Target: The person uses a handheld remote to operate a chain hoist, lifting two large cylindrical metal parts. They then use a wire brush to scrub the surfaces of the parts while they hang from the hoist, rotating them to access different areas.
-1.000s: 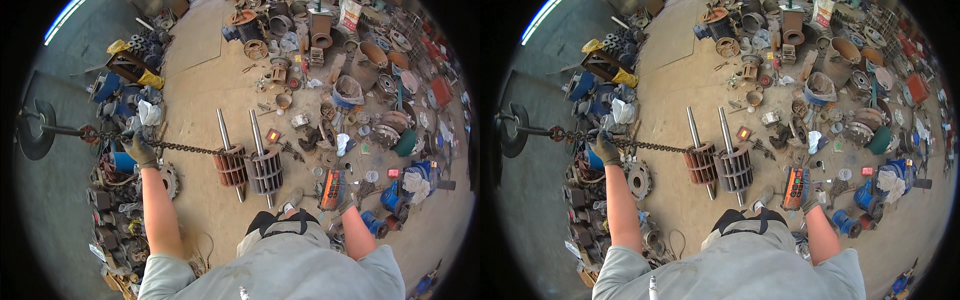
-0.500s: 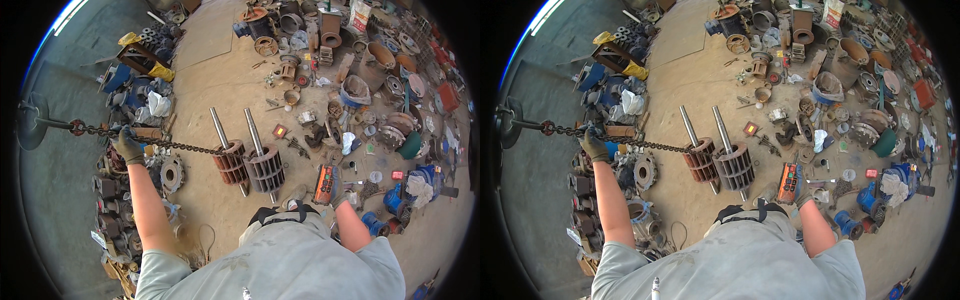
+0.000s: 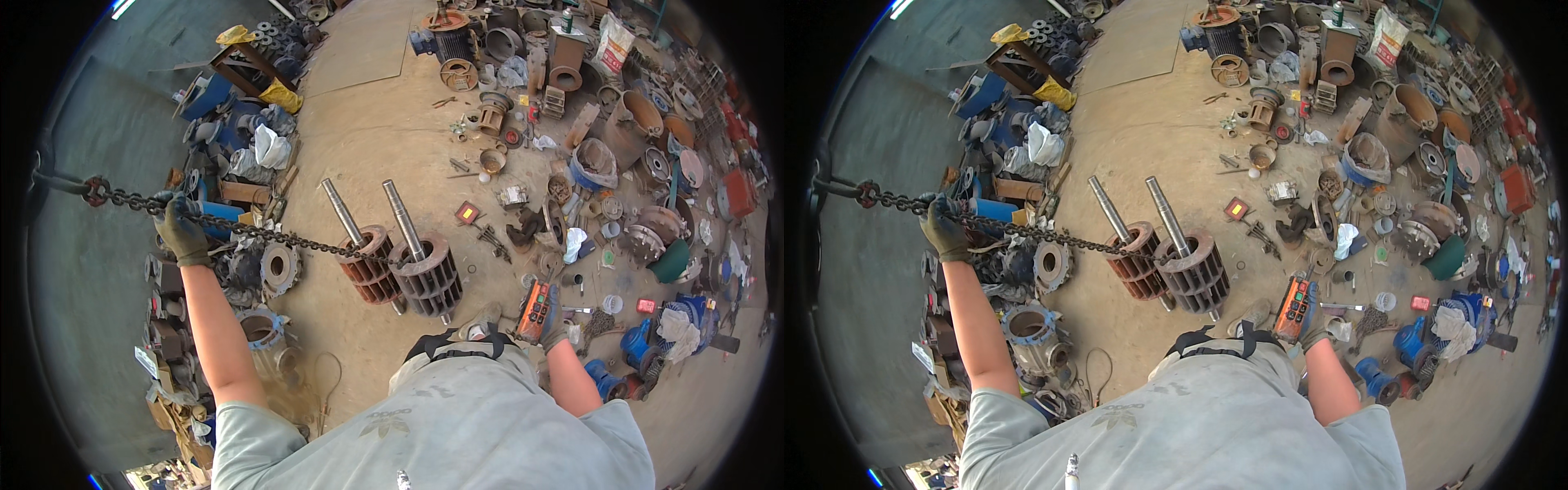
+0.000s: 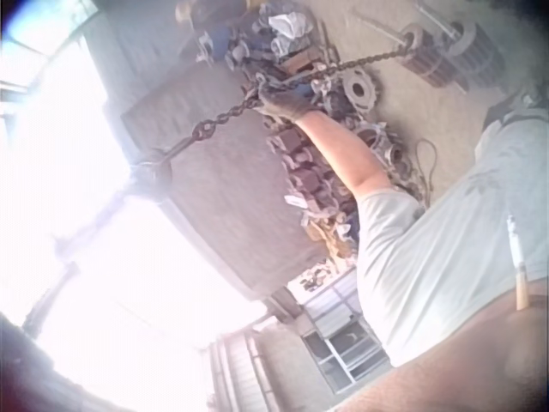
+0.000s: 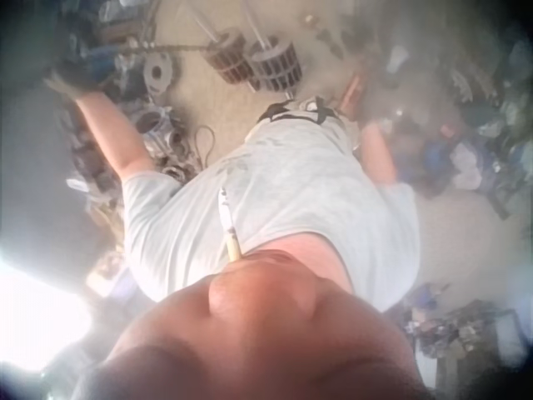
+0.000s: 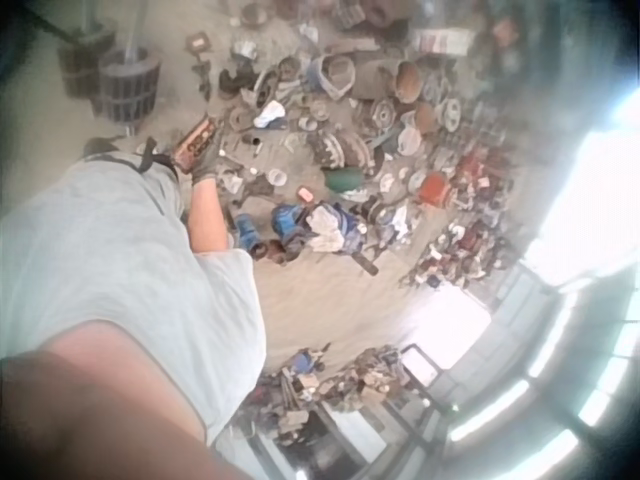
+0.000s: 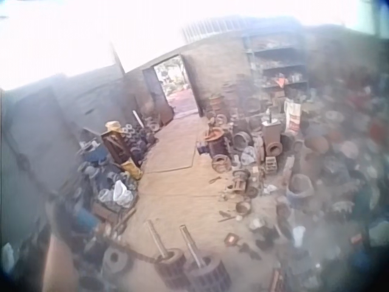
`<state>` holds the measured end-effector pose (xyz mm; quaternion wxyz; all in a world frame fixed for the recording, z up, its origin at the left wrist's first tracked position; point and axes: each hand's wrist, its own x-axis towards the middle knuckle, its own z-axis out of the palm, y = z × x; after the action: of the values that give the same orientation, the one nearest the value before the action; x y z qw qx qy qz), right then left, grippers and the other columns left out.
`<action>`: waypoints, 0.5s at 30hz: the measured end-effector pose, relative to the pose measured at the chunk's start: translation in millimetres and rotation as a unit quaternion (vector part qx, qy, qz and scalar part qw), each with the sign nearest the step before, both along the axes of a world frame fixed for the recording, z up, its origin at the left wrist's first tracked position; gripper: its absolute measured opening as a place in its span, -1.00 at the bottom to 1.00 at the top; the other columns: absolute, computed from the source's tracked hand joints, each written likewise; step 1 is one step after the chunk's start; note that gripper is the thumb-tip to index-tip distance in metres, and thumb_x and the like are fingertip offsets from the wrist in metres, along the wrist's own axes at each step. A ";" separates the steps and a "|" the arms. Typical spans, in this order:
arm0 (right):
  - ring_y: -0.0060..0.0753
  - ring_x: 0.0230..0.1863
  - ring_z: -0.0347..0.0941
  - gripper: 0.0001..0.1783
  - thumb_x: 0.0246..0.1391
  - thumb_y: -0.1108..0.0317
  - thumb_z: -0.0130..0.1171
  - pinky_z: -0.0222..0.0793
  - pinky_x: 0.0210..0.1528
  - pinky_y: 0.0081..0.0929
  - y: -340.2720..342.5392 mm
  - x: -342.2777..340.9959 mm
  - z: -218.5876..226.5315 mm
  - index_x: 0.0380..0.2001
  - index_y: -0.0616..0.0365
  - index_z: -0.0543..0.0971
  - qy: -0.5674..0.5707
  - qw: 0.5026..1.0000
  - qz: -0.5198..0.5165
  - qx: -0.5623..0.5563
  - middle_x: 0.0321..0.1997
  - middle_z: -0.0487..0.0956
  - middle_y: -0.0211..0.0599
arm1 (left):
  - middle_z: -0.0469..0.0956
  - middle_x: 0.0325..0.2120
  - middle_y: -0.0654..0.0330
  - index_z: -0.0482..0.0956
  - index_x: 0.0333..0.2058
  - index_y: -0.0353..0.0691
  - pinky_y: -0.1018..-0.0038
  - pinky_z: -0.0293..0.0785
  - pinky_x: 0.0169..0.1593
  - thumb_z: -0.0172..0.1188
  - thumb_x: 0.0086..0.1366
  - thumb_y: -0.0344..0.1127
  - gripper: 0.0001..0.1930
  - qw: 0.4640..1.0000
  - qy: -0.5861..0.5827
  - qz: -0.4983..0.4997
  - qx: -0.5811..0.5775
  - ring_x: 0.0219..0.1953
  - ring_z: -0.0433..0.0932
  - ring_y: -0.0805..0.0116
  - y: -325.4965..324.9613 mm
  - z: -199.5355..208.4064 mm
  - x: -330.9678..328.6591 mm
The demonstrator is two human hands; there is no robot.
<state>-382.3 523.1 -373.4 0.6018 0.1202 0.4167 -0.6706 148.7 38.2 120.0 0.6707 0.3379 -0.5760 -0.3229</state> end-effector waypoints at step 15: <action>-0.34 -0.13 0.74 -0.25 0.39 -0.53 0.16 0.75 -0.03 -0.23 -19.3 60.3 15.6 0.19 -0.14 0.71 0.066 0.997 0.029 -0.016 -0.07 0.78 -0.45 | 0.54 -0.49 0.33 0.66 -0.27 -0.26 0.41 0.48 -0.33 0.40 0.35 -0.43 -0.91 0.911 -0.261 0.239 -0.212 -0.49 0.53 0.44 13.9 68.4 64.9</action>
<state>-322.0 503.8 -357.7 0.5946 0.0538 0.4476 -0.6658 213.6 52.1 188.4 0.6095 0.3871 -0.6876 0.0763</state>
